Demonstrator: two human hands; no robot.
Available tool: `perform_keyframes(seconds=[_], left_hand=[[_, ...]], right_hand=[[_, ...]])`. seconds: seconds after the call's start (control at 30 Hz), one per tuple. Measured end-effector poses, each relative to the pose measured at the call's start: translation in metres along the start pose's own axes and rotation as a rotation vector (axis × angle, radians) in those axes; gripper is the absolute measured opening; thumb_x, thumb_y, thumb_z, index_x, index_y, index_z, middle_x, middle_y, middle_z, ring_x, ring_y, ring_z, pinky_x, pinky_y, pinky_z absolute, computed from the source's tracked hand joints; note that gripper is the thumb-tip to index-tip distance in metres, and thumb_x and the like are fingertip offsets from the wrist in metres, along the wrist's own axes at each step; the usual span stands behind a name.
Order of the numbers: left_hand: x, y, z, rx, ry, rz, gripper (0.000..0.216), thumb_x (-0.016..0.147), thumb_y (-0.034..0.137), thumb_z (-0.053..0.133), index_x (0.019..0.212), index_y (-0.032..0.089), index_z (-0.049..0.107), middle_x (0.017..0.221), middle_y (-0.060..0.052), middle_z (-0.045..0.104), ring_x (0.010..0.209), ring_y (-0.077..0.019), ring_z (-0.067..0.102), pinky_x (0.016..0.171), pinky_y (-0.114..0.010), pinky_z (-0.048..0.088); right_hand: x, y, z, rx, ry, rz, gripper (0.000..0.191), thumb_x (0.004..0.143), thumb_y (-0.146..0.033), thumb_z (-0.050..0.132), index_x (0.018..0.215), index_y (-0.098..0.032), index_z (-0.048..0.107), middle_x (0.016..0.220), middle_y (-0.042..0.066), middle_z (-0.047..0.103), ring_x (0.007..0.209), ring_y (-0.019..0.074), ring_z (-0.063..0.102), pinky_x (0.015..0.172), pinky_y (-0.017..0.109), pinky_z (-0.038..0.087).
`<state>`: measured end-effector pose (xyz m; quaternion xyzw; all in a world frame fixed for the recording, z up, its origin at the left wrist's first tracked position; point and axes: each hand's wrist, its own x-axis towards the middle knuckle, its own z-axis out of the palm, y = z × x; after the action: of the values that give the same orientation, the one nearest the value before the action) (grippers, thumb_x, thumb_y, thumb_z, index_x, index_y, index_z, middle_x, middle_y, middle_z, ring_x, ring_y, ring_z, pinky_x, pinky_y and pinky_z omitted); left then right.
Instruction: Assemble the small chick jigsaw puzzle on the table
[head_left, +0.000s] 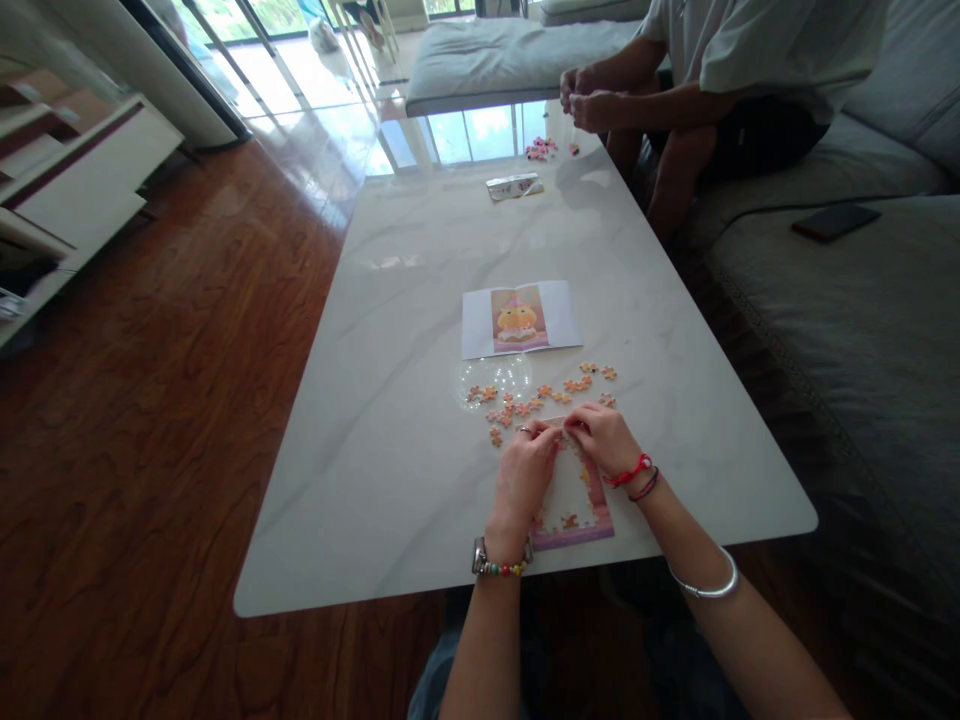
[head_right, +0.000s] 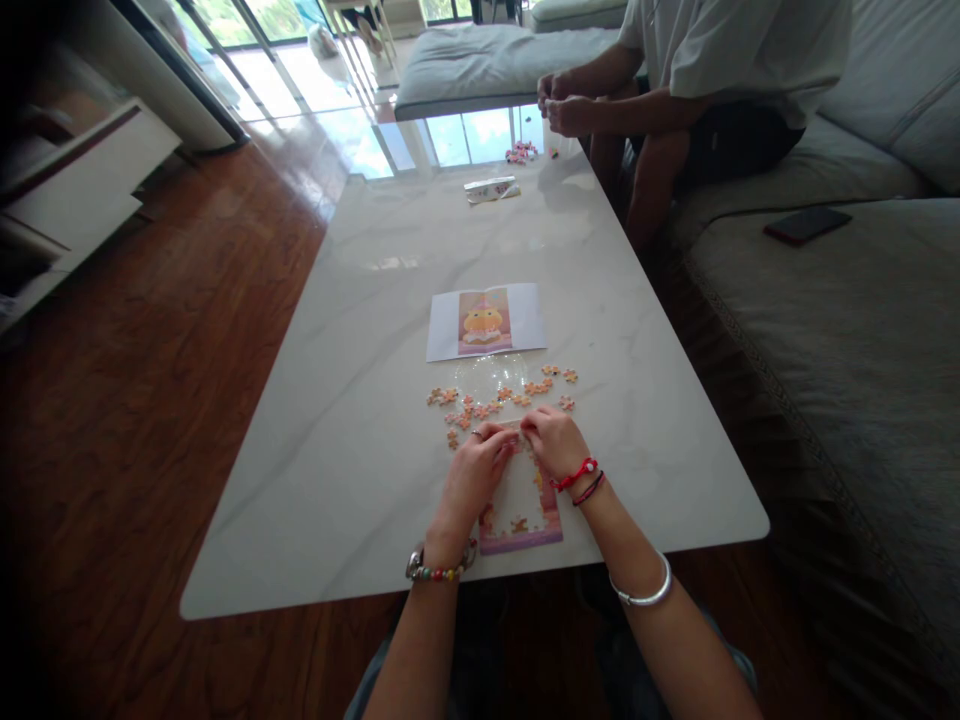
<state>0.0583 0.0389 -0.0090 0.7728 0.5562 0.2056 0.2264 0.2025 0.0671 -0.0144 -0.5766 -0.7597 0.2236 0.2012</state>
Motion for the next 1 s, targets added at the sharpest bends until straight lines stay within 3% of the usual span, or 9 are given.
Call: perform_keyframes(seconds=[0.17, 0.33, 0.43, 0.53, 0.67, 1.0], left_hand=[[-0.009, 0.016, 0.006, 0.093, 0.012, -0.045, 0.029, 0.083, 0.016, 0.037, 0.105, 0.024, 0.054, 0.100, -0.005, 0.054, 0.089, -0.0153, 0.050, 0.075, -0.027, 0.043], [-0.009, 0.029, 0.011, 0.250, 0.019, -0.143, 0.029, 0.081, 0.015, 0.039, 0.106, 0.021, 0.053, 0.107, -0.009, 0.053, 0.096, -0.0213, 0.047, 0.076, -0.034, 0.041], [-0.009, 0.026, 0.007, 0.268, -0.015, -0.103, 0.031, 0.082, 0.014, 0.038, 0.108, 0.023, 0.052, 0.109, -0.007, 0.053, 0.097, -0.0213, 0.047, 0.077, -0.035, 0.040], [-0.014, 0.023, 0.006, 0.261, -0.046, -0.044, 0.036, 0.082, 0.013, 0.037, 0.114, 0.023, 0.047, 0.115, -0.006, 0.051, 0.102, -0.0206, 0.045, 0.079, -0.035, 0.040], [-0.018, 0.028, 0.013, 0.351, -0.043, -0.092, 0.040, 0.080, 0.011, 0.039, 0.119, 0.017, 0.044, 0.120, -0.011, 0.048, 0.105, -0.0248, 0.043, 0.080, -0.039, 0.040], [-0.013, 0.027, 0.010, 0.363, -0.009, -0.088, 0.034, 0.081, 0.013, 0.037, 0.112, 0.020, 0.050, 0.109, -0.009, 0.053, 0.095, -0.0224, 0.047, 0.074, -0.036, 0.042]], right_hand=[[-0.011, -0.010, 0.001, -0.199, -0.026, -0.024, 0.017, 0.081, -0.019, 0.045, 0.074, -0.018, 0.060, 0.079, 0.004, 0.058, 0.072, 0.0127, 0.052, 0.065, 0.022, 0.039], [-0.030, -0.027, 0.005, -0.436, -0.050, -0.084, 0.024, 0.080, -0.011, 0.043, 0.099, -0.017, 0.057, 0.098, 0.010, 0.056, 0.086, 0.0194, 0.048, 0.063, 0.028, 0.038], [-0.037, -0.027, 0.005, -0.461, -0.035, -0.087, 0.029, 0.081, -0.011, 0.042, 0.106, -0.016, 0.054, 0.103, 0.011, 0.055, 0.089, 0.0205, 0.047, 0.065, 0.030, 0.037], [-0.039, -0.023, 0.003, -0.442, -0.039, -0.134, 0.026, 0.081, -0.014, 0.043, 0.103, -0.017, 0.056, 0.097, 0.009, 0.057, 0.086, 0.0195, 0.047, 0.068, 0.030, 0.035], [-0.038, -0.023, 0.002, -0.468, -0.031, -0.169, 0.020, 0.081, -0.015, 0.044, 0.094, -0.017, 0.060, 0.086, 0.008, 0.059, 0.079, 0.0190, 0.047, 0.065, 0.031, 0.031], [-0.029, -0.012, 0.003, -0.350, 0.038, -0.207, 0.017, 0.079, -0.017, 0.046, 0.082, -0.020, 0.063, 0.081, 0.005, 0.059, 0.080, 0.0173, 0.047, 0.070, 0.031, 0.029]])
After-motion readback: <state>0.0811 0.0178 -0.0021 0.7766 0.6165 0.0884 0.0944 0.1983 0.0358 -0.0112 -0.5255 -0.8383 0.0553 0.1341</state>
